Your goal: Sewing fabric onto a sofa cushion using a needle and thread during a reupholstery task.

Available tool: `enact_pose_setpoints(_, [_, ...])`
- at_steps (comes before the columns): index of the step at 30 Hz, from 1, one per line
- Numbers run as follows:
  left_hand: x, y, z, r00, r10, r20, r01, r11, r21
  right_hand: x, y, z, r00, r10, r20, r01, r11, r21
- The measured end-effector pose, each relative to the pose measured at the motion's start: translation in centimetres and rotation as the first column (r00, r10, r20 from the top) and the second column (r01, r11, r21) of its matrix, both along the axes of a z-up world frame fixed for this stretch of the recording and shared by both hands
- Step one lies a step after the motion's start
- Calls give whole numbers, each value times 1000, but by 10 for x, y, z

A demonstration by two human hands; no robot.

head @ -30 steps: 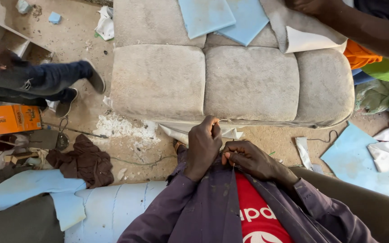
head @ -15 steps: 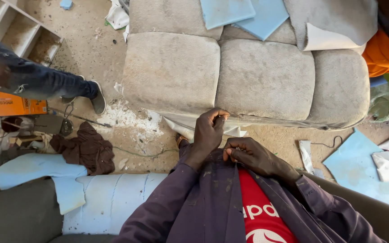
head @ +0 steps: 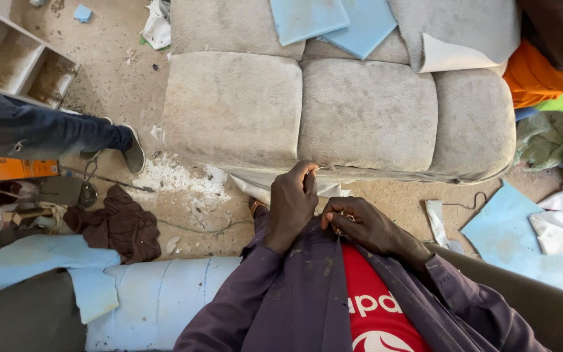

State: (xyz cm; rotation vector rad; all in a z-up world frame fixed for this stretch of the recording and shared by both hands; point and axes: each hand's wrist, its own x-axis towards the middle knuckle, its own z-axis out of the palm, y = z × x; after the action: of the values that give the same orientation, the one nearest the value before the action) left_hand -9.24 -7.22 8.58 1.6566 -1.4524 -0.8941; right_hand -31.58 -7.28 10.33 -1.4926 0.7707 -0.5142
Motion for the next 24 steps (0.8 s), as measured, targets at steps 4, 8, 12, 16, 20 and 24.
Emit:
enact_pose_setpoints(4, [9,3,17,1000,-3,20,2,998,55,0,4,3,998,-60,10,60,998,19])
enact_pose_setpoints(8, [17,-2,18,995,3,99,-1,1000,-22,0,7,1,998,-56,35,56,998,12])
enact_pose_setpoints(12, [16,-7,2,998,-16,68,16,1000,0,4,10,1,998,-54,31,53,998,23])
enact_pose_setpoints(16, [17,-5,11,997,-9,73,7,1000,23,7,9,12,998,-57,19,56,997,51])
enact_pose_setpoints(20, [17,-11,4,999,-21,45,21,1000,8,5,3,14,998,-61,15,60,997,53])
enact_pose_setpoints(24, [18,-5,-1,999,-15,41,14,999,31,4,8,4,998,-52,40,50,998,44])
